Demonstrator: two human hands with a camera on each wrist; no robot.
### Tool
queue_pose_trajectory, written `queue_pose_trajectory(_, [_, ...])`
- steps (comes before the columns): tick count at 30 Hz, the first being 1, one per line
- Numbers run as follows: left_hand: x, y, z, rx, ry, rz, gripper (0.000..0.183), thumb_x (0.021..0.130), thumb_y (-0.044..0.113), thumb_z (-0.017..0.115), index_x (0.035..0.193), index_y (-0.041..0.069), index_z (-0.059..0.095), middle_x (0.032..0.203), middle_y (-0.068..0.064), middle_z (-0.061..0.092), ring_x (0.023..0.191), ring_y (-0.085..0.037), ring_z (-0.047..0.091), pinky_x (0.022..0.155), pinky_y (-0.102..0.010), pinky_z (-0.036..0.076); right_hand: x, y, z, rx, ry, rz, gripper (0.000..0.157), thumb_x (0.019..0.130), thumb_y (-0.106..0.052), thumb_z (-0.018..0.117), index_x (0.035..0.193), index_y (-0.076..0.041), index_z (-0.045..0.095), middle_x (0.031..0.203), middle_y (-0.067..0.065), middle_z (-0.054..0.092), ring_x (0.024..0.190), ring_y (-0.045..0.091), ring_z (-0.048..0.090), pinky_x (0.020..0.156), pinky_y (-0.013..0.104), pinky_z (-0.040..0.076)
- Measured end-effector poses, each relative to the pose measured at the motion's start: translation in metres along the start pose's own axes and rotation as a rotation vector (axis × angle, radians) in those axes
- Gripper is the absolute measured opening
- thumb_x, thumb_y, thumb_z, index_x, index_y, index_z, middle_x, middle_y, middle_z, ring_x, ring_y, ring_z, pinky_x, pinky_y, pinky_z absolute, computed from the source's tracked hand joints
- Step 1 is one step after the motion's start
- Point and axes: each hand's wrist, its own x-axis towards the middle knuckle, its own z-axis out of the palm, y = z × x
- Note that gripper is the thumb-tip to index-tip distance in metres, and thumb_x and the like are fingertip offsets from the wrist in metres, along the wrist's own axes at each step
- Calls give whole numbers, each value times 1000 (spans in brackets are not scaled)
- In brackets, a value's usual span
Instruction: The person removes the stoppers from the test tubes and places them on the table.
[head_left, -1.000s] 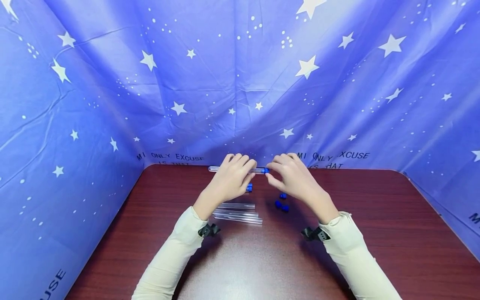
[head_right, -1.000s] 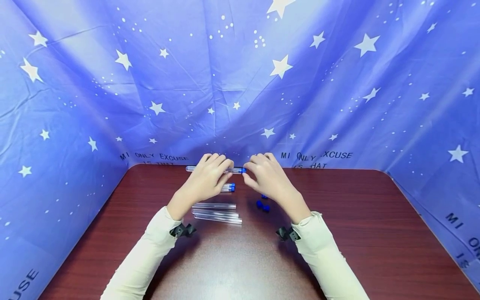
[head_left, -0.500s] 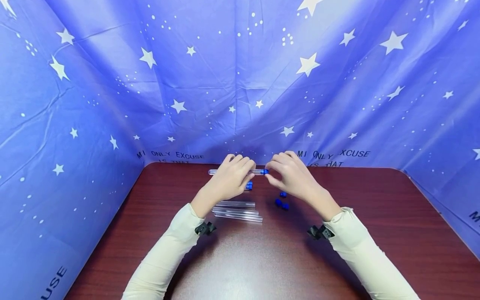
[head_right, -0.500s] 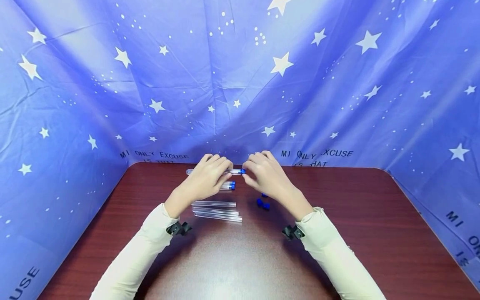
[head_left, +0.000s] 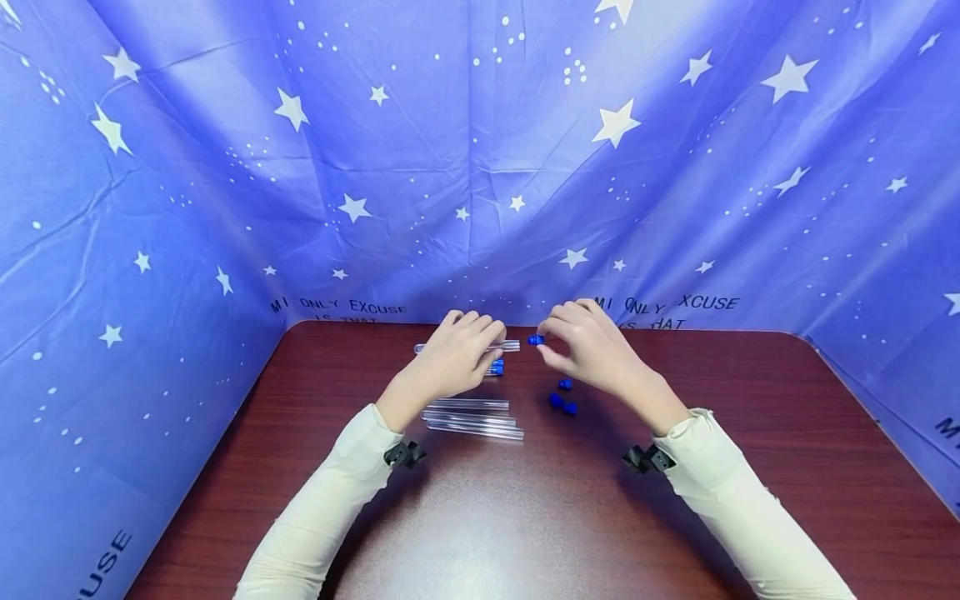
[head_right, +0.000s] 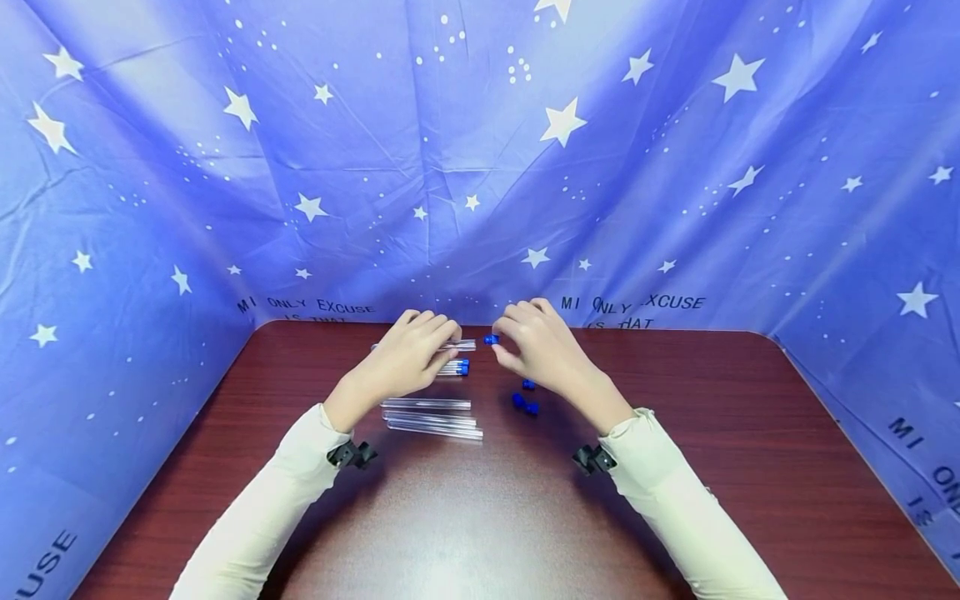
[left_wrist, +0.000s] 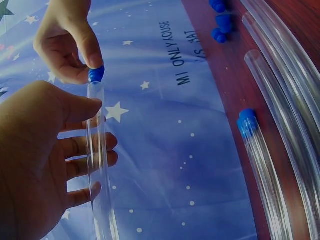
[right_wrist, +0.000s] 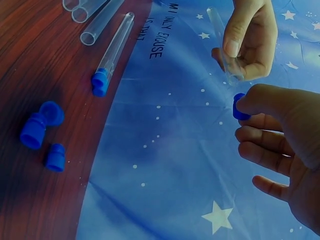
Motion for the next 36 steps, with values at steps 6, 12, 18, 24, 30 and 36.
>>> queue_pose_trajectory(6, [-2, -1, -2, -11, -30, -2, 8, 98, 22, 63, 99, 15, 59, 89, 1, 61, 90, -22, 58, 92, -41, 45, -2, 2, 1, 16, -45, 39, 14, 81, -19, 77, 88, -8, 71, 82, 4, 65, 77, 23, 58, 84, 46, 47])
queue_pose_trajectory(12, [-5, -3, -2, -1, -89, -8, 6, 98, 21, 63, 99, 16, 61, 90, 1, 63, 93, -22, 61, 92, -42, 46, -8, 3, 1, 45, -122, 98, 13, 81, -20, 76, 86, -10, 70, 80, 1, 64, 74, 19, 56, 83, 43, 47])
queue_pose_trajectory(18, [-10, -5, 2, 3, -149, -9, 8, 94, 20, 66, 100, 17, 62, 92, 0, 65, 95, -24, 63, 90, -42, 46, -16, 2, 3, 99, -189, 113, 13, 80, -19, 78, 85, -12, 68, 75, -3, 59, 71, 14, 51, 80, 41, 45])
queue_pose_trajectory(24, [-13, -8, 11, -5, -234, -33, 12, 94, 23, 67, 104, 18, 63, 97, 0, 68, 100, -24, 65, 90, -42, 46, -24, 0, 7, 137, -305, 142, 14, 81, -21, 77, 84, -15, 65, 70, -7, 55, 68, 8, 47, 78, 37, 45])
queue_pose_trajectory(30, [-15, -7, 21, -8, -340, -56, 13, 96, 26, 65, 107, 18, 64, 99, 1, 69, 101, -22, 64, 91, -42, 45, -34, -1, 11, 167, -398, 149, 15, 82, -21, 74, 82, -16, 61, 66, -7, 53, 64, 4, 43, 77, 36, 44])
queue_pose_trajectory(36, [-16, -6, 29, -23, -421, -72, 8, 98, 26, 63, 99, 19, 60, 94, 4, 66, 98, -20, 63, 90, -42, 44, -44, -2, 18, 176, -455, 129, 14, 82, -21, 72, 82, -17, 58, 64, -6, 53, 62, 2, 40, 73, 33, 42])
